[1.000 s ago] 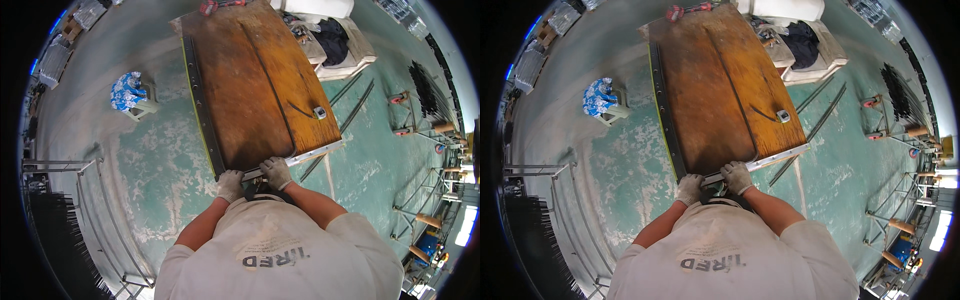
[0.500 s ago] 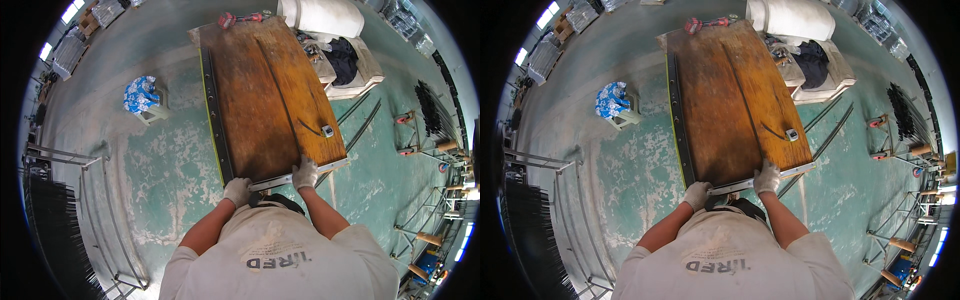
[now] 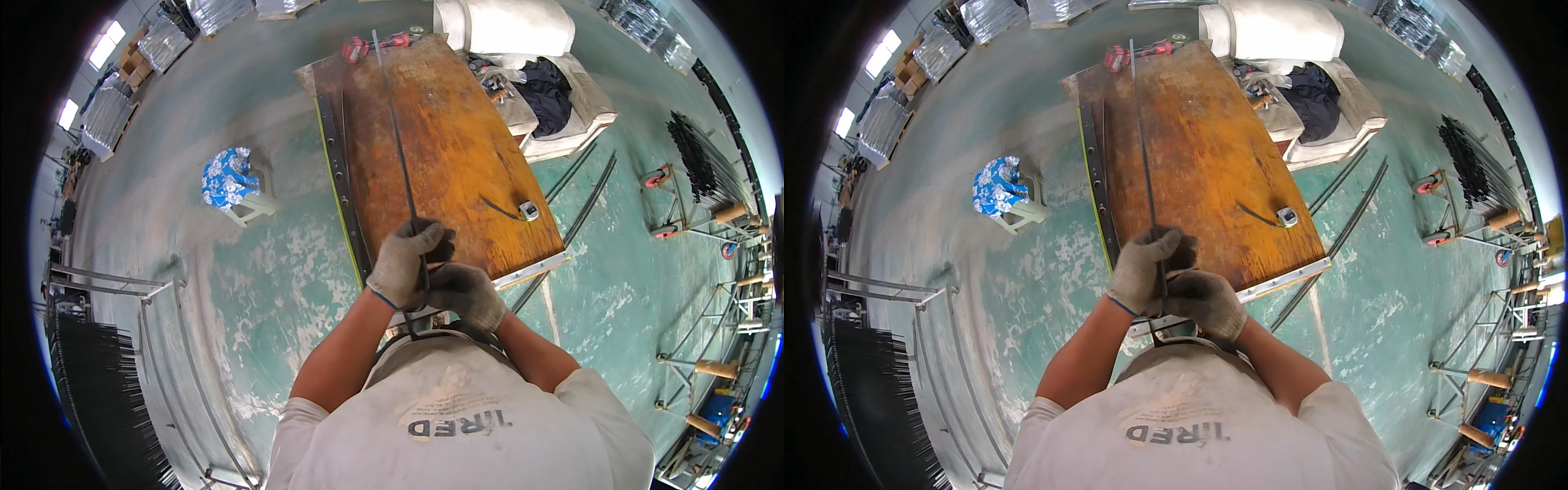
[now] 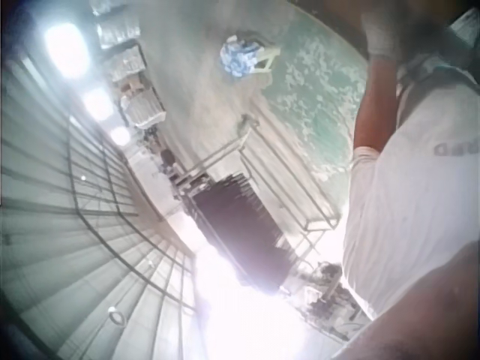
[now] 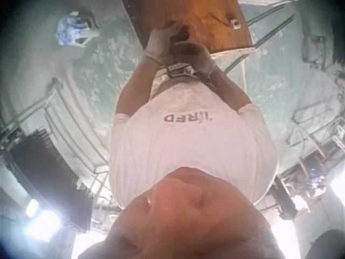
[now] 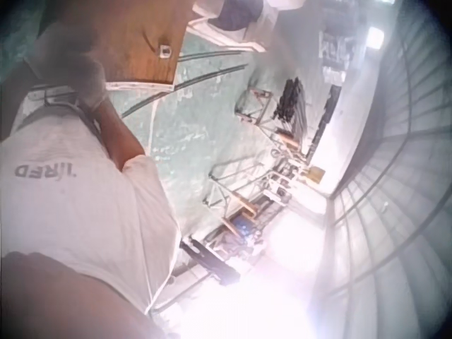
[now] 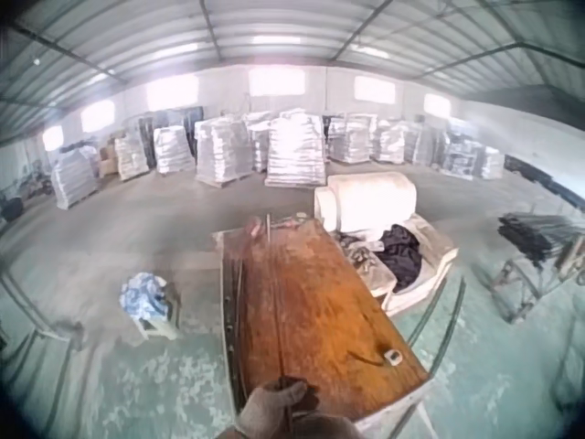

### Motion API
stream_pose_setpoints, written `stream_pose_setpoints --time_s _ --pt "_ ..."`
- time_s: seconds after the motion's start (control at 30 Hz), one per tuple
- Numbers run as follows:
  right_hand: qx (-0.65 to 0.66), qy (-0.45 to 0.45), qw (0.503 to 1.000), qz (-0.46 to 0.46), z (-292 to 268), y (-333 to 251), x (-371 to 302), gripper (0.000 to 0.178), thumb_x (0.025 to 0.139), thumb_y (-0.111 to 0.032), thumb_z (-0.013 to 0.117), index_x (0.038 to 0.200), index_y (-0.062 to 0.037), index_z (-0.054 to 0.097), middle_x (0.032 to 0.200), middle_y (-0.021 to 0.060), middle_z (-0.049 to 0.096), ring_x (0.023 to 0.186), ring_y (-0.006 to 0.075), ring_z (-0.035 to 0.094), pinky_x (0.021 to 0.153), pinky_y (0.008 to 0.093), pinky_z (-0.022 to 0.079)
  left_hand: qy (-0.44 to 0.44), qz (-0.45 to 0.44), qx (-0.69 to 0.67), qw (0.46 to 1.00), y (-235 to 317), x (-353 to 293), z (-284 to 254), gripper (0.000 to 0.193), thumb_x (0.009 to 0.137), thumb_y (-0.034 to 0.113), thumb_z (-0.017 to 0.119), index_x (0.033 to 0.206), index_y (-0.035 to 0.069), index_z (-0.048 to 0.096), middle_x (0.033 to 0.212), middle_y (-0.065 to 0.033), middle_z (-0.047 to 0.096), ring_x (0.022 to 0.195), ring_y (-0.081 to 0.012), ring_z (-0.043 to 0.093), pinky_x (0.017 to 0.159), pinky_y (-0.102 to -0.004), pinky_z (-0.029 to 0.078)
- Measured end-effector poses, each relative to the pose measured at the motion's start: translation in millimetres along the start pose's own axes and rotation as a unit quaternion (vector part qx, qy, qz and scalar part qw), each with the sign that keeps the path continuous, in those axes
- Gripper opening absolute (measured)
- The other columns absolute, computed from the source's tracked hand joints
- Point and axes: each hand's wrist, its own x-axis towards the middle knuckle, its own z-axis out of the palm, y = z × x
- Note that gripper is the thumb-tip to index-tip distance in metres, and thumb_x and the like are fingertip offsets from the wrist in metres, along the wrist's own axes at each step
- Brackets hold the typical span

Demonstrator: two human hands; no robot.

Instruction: The person measures and marks metal rods on a wooden workbench, then uses a manual bending machine to bend the rods into U-shapes. The person repeatedly loads rods into the machine, operates the lever, and stacks the finished bent rods on a nearby rack.

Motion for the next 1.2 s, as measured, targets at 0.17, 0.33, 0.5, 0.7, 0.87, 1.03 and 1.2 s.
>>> stream_pose_setpoints --time_s 0.17,0.33,0.5,0.7,0.87,1.03,1.2 --pt "-0.17 0.128 0.976 0.05 7 68 51 0.024 0.109 -0.019 0.077 0.129 -0.0057 0.076 0.107 0.0079 0.08 0.098 0.0207 0.076 0.089 0.0361 0.062 -0.088 0.077 -0.172 0.978 39 -26 -20 0.03 0.098 -0.009 0.066 0.122 0.009 0.074 0.117 -0.0142 0.081 0.101 -0.0308 0.078 0.094 -0.0442 0.064" --pt "0.161 0.019 0.956 0.242 8 151 84 0.013 0.113 -0.028 0.071 0.115 -0.0161 0.074 0.092 0.0063 0.075 0.074 0.0228 0.069 0.069 0.0402 0.059 -0.194 0.088 -0.375 0.902 49 -41 -30 0.031 0.097 -0.012 0.064 0.121 0.006 0.071 0.12 -0.0197 0.077 0.099 -0.0339 0.075 0.094 -0.0488 0.063" --pt "-0.198 0.262 0.943 0.059 -91 184 102 0.03 0.11 -0.032 0.07 0.11 -0.0061 0.084 0.092 0.0129 0.083 0.088 0.0274 0.08 0.078 0.0435 0.061 0.04 0.069 -0.08 0.994 29 -42 -93 0.023 0.103 0.001 0.07 0.127 0.002 0.071 0.115 -0.0178 0.079 0.091 -0.031 0.078 0.087 -0.047 0.065" --pt "-0.416 0.446 0.791 0.05 -154 151 108 0.038 0.11 -0.035 0.067 0.129 -0.006 0.084 0.114 0.0265 0.084 0.112 0.0453 0.081 0.101 0.0501 0.061 0.22 -0.034 0.214 0.951 -140 0 -186 0.041 0.1 0.012 0.079 0.136 -0.008 0.072 0.117 -0.0165 0.082 0.103 -0.0264 0.081 0.09 -0.0414 0.066" --pt "-0.59 0.382 0.711 -0.025 -161 161 78 0.032 0.102 -0.026 0.071 0.128 -0.0151 0.086 0.125 0.0169 0.08 0.121 0.0442 0.074 0.104 0.051 0.058 0.216 -0.043 0.454 0.863 -174 -1 -182 0.043 0.097 0.02 0.077 0.136 0.002 0.076 0.12 -0.0227 0.084 0.111 -0.0375 0.082 0.098 -0.0465 0.065" --pt "-0.696 0.051 0.704 -0.13 -93 157 37 0.034 0.089 -0.02 0.079 0.123 -0.0187 0.084 0.124 0.0106 0.076 0.123 0.0376 0.069 0.11 0.0526 0.05 0.199 0.007 0.545 0.815 -198 -16 -193 0.04 0.096 0.016 0.074 0.132 0.0 0.076 0.125 -0.0247 0.083 0.118 -0.0359 0.081 0.101 -0.0433 0.064" --pt "-0.679 -0.035 0.718 -0.149 -49 182 9 0.04 0.086 -0.026 0.08 0.125 -0.0167 0.078 0.113 0.0096 0.073 0.118 0.0344 0.069 0.107 0.0518 0.052 0.149 -0.004 0.552 0.821 -198 -29 -163 0.036 0.097 0.017 0.072 0.129 0.002 0.079 0.127 -0.0247 0.082 0.122 -0.0406 0.079 0.106 -0.0468 0.063"
